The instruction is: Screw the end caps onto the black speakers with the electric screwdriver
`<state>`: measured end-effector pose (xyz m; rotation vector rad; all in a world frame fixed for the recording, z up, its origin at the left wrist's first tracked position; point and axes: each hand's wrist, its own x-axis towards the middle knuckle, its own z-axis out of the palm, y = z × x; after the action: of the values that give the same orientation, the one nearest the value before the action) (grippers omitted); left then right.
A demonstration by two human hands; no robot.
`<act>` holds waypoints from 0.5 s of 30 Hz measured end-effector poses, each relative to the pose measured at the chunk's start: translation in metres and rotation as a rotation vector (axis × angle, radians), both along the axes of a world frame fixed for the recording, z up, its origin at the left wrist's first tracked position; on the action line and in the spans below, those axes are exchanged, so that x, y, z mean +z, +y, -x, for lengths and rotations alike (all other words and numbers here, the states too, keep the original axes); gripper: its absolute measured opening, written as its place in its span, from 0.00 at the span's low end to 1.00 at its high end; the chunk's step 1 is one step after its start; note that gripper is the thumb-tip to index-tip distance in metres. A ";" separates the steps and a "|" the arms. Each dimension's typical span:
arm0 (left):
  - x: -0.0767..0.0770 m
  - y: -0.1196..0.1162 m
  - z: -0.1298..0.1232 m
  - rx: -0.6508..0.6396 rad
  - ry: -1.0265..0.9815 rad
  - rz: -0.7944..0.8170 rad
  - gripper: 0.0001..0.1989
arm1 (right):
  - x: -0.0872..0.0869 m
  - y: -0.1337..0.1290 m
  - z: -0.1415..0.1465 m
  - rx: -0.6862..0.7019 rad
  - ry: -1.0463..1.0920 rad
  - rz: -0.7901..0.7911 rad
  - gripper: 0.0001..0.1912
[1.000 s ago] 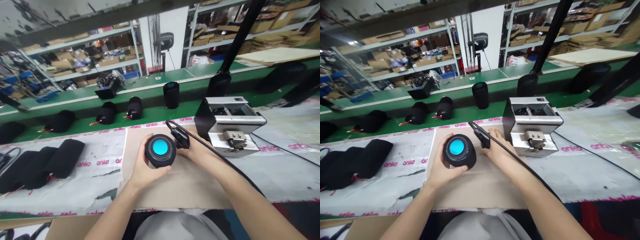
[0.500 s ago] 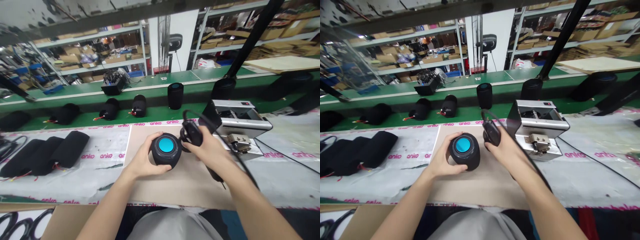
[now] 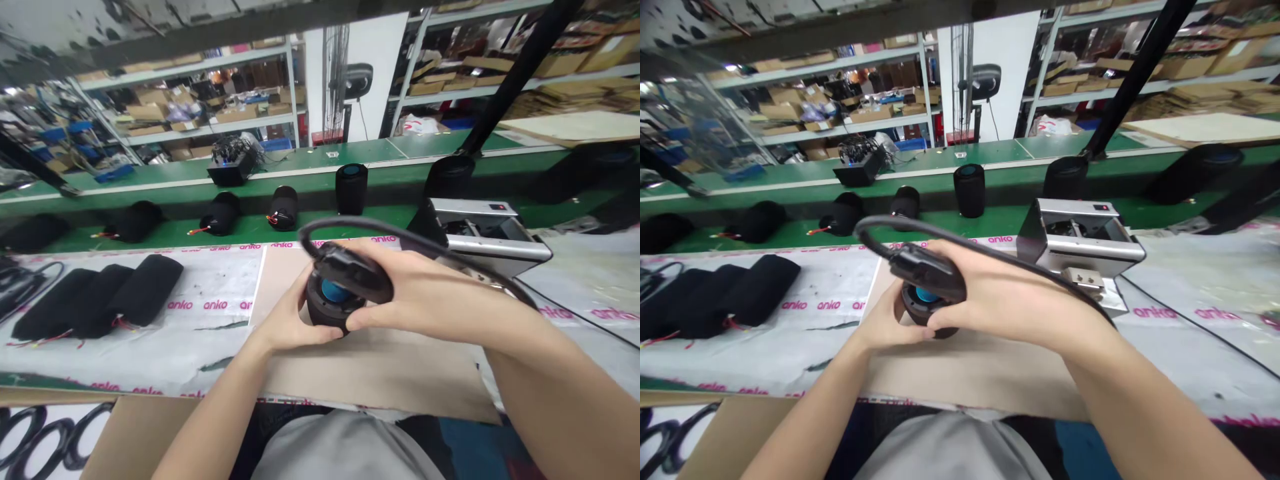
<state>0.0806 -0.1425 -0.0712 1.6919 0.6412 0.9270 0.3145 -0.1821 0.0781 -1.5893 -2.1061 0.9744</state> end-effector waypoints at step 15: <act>0.001 0.004 -0.001 -0.106 -0.080 -0.013 0.62 | -0.039 -0.007 -0.007 -0.297 0.227 0.052 0.46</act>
<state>0.0820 -0.1384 -0.0703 1.6742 0.4888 0.9204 0.3212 -0.1891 0.0387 -1.6686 -1.6515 1.0541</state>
